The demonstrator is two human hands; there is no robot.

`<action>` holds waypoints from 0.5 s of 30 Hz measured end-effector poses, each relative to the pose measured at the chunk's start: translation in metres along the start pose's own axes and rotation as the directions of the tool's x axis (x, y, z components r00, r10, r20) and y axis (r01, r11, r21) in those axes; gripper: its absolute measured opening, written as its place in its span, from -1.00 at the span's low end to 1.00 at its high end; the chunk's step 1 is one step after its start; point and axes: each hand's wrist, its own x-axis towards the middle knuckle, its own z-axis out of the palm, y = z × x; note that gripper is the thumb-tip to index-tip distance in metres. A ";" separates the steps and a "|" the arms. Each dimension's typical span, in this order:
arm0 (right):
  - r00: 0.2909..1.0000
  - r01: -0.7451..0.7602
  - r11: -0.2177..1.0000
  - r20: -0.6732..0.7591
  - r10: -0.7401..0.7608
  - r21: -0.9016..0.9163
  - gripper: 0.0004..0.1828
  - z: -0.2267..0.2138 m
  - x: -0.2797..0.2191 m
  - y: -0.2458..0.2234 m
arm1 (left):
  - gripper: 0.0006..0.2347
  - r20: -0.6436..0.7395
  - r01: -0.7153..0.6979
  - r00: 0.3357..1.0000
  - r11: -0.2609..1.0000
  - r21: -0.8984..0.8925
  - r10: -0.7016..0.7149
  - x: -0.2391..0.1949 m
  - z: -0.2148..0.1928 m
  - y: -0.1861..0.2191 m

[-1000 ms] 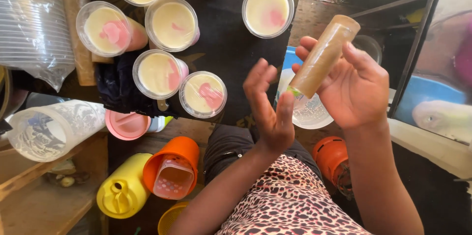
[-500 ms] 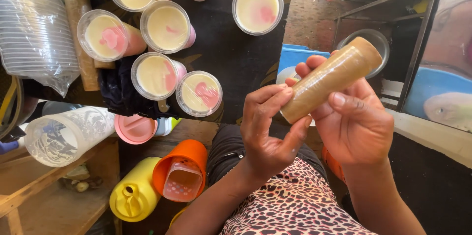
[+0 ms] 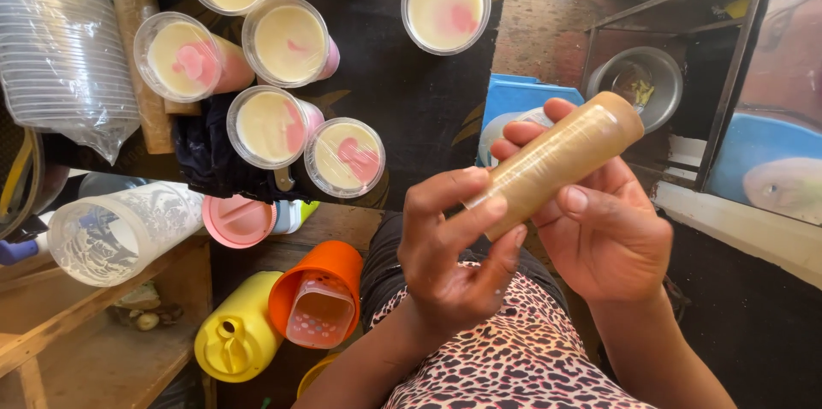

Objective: Sealing plastic cups filled with a yogurt-like substance by wrapping them with plastic film and using a cardboard tube to press the film onto the rims.

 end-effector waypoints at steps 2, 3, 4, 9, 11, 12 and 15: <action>0.999 -0.025 0.994 0.049 0.020 0.104 -0.19 -0.004 -0.002 0.000 | -0.77 -0.011 -0.071 0.997 0.997 -0.041 0.071 -0.003 0.005 -0.004; 0.994 -0.052 0.977 0.102 0.032 0.205 -0.21 -0.006 -0.003 0.000 | -0.74 -0.024 -0.145 0.989 0.986 -0.082 0.144 -0.005 0.008 -0.006; 0.994 -0.052 0.977 0.102 0.031 0.208 -0.21 -0.006 -0.004 0.001 | -0.74 -0.022 -0.145 0.989 0.986 -0.081 0.144 -0.007 0.010 -0.008; 0.992 0.063 0.978 0.099 -0.084 0.199 -0.29 -0.010 -0.013 0.008 | -0.63 0.011 -0.019 1.000 0.998 -0.060 0.020 -0.012 0.007 -0.010; 0.983 0.103 0.982 0.135 -0.125 0.160 -0.30 -0.011 -0.013 0.011 | -0.67 0.030 -0.048 0.998 0.998 -0.048 0.050 -0.011 0.004 -0.012; 0.975 0.136 0.983 0.162 -0.155 0.121 -0.31 -0.011 -0.015 0.012 | -0.72 0.052 -0.062 0.997 0.997 -0.035 0.064 -0.011 0.001 -0.012; 0.978 0.158 0.982 0.119 -0.169 0.099 -0.36 -0.003 -0.014 0.010 | -0.68 0.032 -0.035 0.999 0.993 -0.114 0.039 -0.007 0.002 -0.010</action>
